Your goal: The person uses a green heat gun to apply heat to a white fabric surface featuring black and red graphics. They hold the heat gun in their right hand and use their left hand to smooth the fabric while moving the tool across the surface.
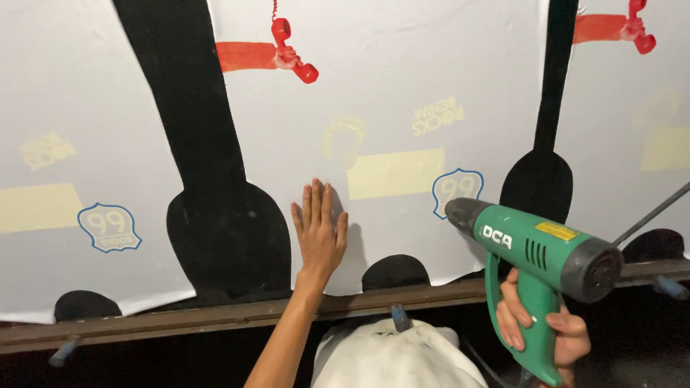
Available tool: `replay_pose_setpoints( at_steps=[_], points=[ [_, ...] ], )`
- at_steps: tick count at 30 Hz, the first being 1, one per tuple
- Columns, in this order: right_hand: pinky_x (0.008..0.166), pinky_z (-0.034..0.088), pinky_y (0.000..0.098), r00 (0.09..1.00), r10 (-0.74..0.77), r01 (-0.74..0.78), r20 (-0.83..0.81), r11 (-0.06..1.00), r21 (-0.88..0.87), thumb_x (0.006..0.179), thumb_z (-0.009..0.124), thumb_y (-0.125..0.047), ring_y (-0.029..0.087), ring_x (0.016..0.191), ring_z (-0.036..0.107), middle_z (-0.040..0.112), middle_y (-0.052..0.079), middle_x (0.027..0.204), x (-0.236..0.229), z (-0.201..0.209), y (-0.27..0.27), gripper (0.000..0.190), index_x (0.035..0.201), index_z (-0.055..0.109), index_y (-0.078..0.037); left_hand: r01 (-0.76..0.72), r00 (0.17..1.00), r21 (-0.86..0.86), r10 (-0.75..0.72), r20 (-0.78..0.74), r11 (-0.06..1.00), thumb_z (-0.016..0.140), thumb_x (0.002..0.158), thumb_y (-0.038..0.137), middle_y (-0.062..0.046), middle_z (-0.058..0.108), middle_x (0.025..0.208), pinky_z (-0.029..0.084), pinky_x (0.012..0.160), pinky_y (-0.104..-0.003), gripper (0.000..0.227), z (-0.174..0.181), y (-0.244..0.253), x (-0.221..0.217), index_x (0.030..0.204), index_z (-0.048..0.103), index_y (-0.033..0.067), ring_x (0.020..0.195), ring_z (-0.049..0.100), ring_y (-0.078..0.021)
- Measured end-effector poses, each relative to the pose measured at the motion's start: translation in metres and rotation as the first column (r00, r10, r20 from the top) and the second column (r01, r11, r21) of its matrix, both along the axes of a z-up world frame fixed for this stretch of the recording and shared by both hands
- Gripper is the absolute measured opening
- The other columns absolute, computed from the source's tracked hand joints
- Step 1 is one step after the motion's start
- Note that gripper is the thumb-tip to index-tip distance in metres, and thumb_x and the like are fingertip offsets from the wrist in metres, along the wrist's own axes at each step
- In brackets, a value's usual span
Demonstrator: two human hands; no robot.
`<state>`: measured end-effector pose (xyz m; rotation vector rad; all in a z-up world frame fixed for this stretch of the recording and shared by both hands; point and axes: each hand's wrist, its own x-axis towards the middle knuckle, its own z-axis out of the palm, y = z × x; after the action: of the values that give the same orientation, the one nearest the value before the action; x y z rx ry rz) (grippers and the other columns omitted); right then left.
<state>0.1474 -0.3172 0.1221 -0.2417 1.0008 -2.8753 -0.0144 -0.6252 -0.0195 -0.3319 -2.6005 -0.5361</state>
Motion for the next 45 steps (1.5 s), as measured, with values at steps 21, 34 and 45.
replay_pose_setpoints(
  at_steps=[21, 34, 45],
  points=[
    [0.053, 0.044, 0.0327, 0.996, -0.062, 0.063, -0.057, 0.998, 0.012, 0.089, 0.066, -0.018, 0.022, 0.054, 0.056, 0.052, 0.006, 0.079, -0.028, 0.007, 0.009, 0.053, 0.133, 0.049, 0.008, -0.086, 0.991, -0.166, 0.068, -0.114, 0.982, 0.048, 0.113, 0.04, -0.013, 0.031, 0.168, 0.014, 0.13, -0.047, 0.061, 0.001, -0.012, -0.024, 0.162, 0.037, 0.0064, 0.158, 0.027, -0.0272],
    [0.055, 0.045, 0.034, 0.999, -0.037, 0.035, -0.027, 0.998, -0.05, 0.092, 0.066, -0.016, 0.024, 0.056, 0.056, 0.052, 0.008, 0.08, -0.005, -0.003, 0.027, 0.053, 0.134, 0.048, 0.009, -0.094, 0.991, -0.179, 0.075, -0.106, 0.979, 0.048, 0.113, 0.039, -0.013, 0.028, 0.169, 0.012, 0.131, -0.047, 0.061, 0.0, -0.011, -0.024, 0.163, 0.034, 0.0059, 0.159, 0.024, -0.0267],
    [0.057, 0.045, 0.0339, 0.998, -0.05, 0.048, -0.03, 0.997, -0.053, 0.091, 0.066, -0.017, 0.024, 0.057, 0.057, 0.051, 0.008, 0.082, -0.008, -0.005, 0.03, 0.053, 0.134, 0.048, 0.008, -0.113, 0.99, -0.169, 0.097, -0.1, 0.979, 0.047, 0.113, 0.039, -0.011, 0.03, 0.169, 0.013, 0.131, -0.045, 0.059, -0.001, -0.01, -0.019, 0.162, 0.036, 0.0082, 0.158, 0.025, -0.0252]
  ],
)
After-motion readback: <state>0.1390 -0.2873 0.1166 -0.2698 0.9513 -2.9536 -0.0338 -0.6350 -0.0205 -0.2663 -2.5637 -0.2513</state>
